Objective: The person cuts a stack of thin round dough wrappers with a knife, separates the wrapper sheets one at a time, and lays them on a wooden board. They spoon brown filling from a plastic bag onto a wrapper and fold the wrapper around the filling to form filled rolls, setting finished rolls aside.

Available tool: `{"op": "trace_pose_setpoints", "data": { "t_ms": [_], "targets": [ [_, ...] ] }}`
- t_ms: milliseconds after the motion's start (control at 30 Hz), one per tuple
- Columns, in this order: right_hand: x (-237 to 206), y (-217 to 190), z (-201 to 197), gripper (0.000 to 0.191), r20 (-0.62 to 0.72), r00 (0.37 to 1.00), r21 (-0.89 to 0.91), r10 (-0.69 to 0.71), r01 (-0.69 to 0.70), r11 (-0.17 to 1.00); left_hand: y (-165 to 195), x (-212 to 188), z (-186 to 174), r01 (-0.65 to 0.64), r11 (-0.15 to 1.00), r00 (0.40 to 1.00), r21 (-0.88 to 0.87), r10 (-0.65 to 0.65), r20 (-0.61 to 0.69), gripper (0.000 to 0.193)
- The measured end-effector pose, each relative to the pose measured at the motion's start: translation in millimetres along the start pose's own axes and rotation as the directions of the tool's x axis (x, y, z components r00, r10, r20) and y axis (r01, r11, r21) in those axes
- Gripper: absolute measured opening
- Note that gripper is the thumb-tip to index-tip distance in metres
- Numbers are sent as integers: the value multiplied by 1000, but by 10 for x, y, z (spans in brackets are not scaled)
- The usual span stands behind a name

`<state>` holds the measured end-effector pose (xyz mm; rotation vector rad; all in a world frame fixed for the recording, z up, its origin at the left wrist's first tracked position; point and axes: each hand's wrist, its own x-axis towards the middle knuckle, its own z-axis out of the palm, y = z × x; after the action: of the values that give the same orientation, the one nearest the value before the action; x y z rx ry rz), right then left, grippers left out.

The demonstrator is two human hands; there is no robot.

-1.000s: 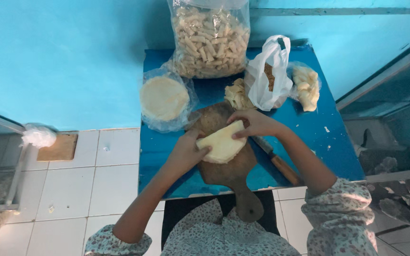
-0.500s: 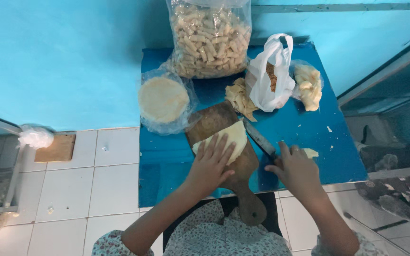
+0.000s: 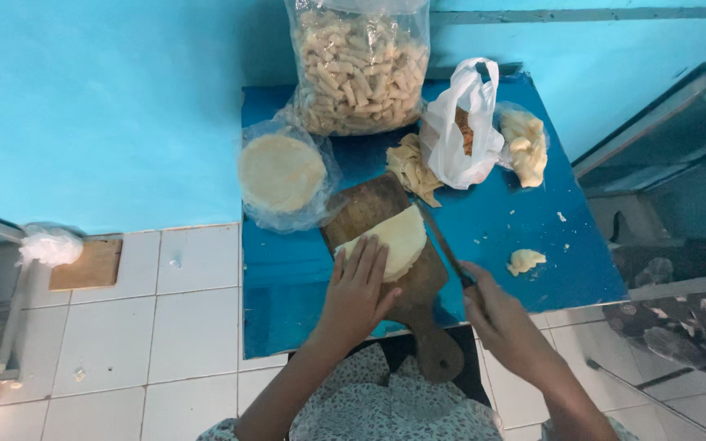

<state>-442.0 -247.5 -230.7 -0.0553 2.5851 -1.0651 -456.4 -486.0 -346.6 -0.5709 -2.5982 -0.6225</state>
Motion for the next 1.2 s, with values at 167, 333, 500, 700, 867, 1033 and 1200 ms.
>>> {"op": "trace_pose_setpoints", "data": {
  "t_ms": [167,333,500,700,867,1033,1200],
  "targets": [
    [33,-173,198,66,-8,915,-217,-402,391,894,7,18,43,23,1000,999,-14,-24,-45,73],
    [94,-261,302,74,75,976,-270,-207,219,938,-32,10,27,48,998,998,-49,-50,-28,73],
    [132,-347,377,74,109,968,-256,-226,247,935,-97,-13,48,61,997,997,-48,-63,-42,74],
    [145,-409,407,74,140,982,-316,-130,169,933,-138,-31,109,59,998,997,-33,-61,-56,76],
    [131,-414,414,74,132,976,-323,-171,206,924,-146,-33,131,53,999,997,-4,-53,-52,75],
    [164,-385,417,75,171,980,-383,-101,160,910,-150,-25,136,54,998,997,10,-53,-57,78],
    [180,-374,366,78,179,966,-369,-187,243,897,-131,-18,157,68,997,996,23,-67,-56,78]
  ]
}}
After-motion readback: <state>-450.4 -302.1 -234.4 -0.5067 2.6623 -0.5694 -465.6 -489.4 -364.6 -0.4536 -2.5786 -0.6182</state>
